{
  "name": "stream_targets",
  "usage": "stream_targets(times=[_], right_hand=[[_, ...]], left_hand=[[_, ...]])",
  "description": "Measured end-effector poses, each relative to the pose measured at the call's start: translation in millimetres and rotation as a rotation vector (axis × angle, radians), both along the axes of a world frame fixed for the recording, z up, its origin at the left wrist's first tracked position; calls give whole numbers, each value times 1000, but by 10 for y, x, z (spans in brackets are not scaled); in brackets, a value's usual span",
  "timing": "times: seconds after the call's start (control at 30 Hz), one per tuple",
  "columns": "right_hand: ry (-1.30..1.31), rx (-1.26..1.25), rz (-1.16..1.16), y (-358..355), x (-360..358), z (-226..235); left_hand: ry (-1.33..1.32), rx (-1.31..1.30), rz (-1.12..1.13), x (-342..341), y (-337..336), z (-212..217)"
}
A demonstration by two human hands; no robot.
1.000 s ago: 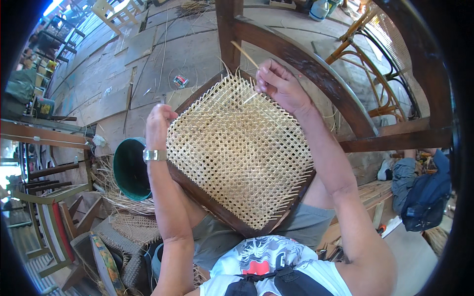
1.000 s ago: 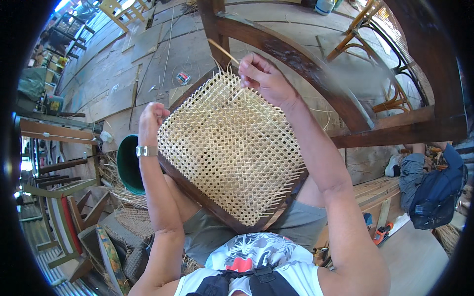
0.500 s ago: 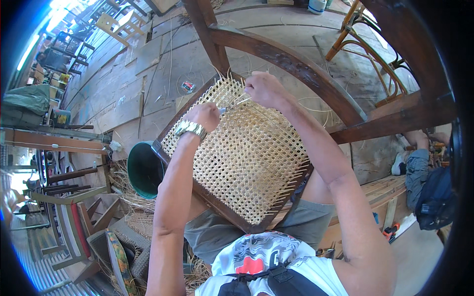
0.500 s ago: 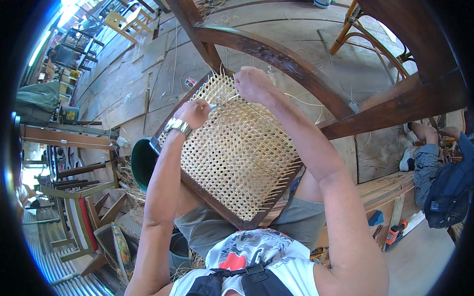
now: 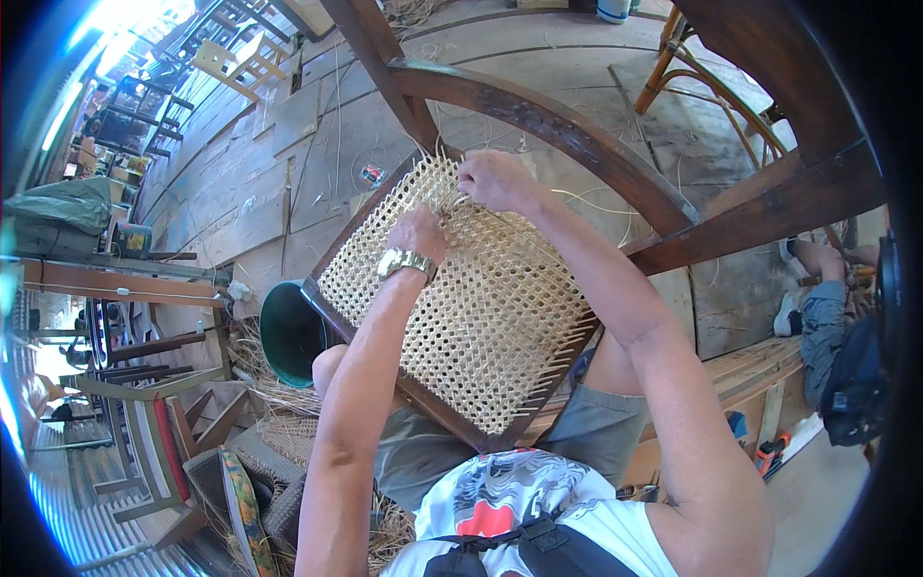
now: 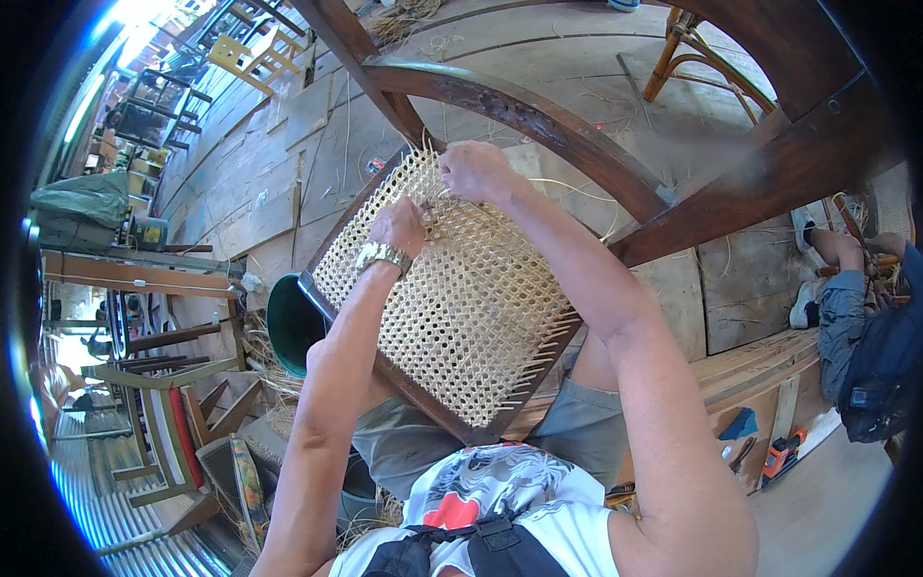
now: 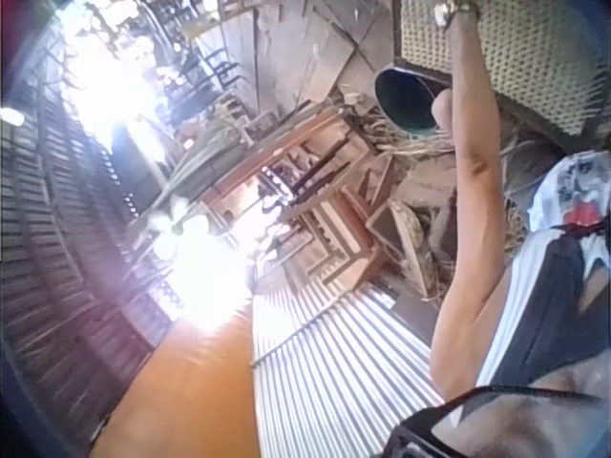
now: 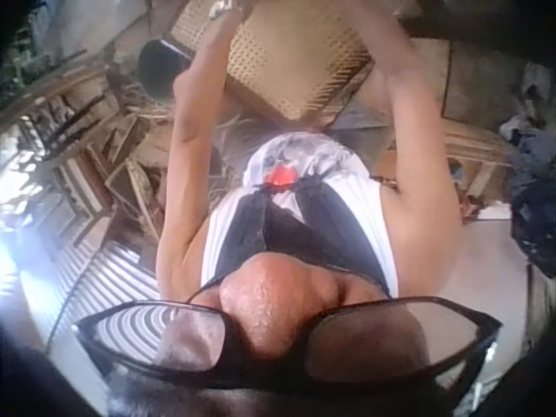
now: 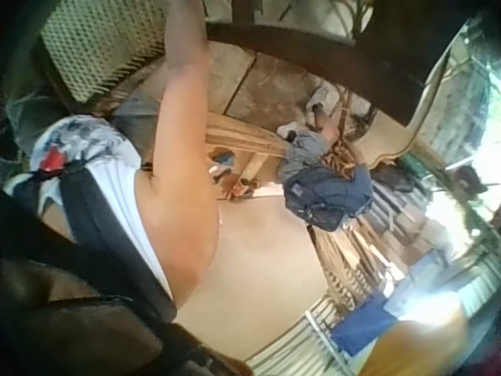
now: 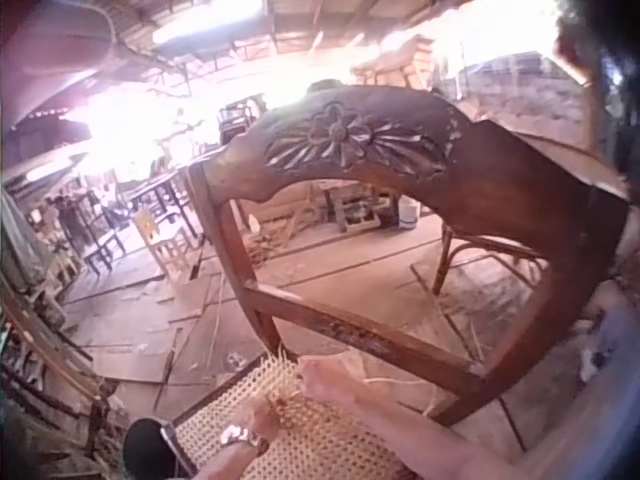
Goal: Repairing the woven seat of a wooden chair using natural fibers and various hand tools.
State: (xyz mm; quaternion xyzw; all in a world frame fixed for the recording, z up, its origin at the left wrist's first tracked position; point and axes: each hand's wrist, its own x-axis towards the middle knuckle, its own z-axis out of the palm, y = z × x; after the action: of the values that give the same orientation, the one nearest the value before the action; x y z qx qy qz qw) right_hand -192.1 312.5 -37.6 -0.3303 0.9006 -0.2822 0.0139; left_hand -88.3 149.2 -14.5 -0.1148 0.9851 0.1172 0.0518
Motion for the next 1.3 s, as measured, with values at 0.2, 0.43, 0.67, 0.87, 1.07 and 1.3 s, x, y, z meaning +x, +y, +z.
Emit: stream_targets(times=[0.2, 0.43, 0.67, 0.87, 1.07, 1.3], right_hand=[[-44, -49, 13, -53, -3, -59], [-154, 0, 48, -108, 165, 117], [5, 248, 24, -250, 318, 292], [-235, 168, -29, -242, 291, 297], [-556, -476, 136, -495, 228, 208], [291, -197, 288, -598, 382, -5]], left_hand=[[-269, 191, -16, -282, -522, -175], [-418, -332, -653, -355, -473, -21], [-323, 107, -14, -276, -366, 209], [-18, -338, 87, 209, -1706, 861], [265, 308, 336, 468, -2541, 1621], [194, 571, 306, 433, -2004, 992]])
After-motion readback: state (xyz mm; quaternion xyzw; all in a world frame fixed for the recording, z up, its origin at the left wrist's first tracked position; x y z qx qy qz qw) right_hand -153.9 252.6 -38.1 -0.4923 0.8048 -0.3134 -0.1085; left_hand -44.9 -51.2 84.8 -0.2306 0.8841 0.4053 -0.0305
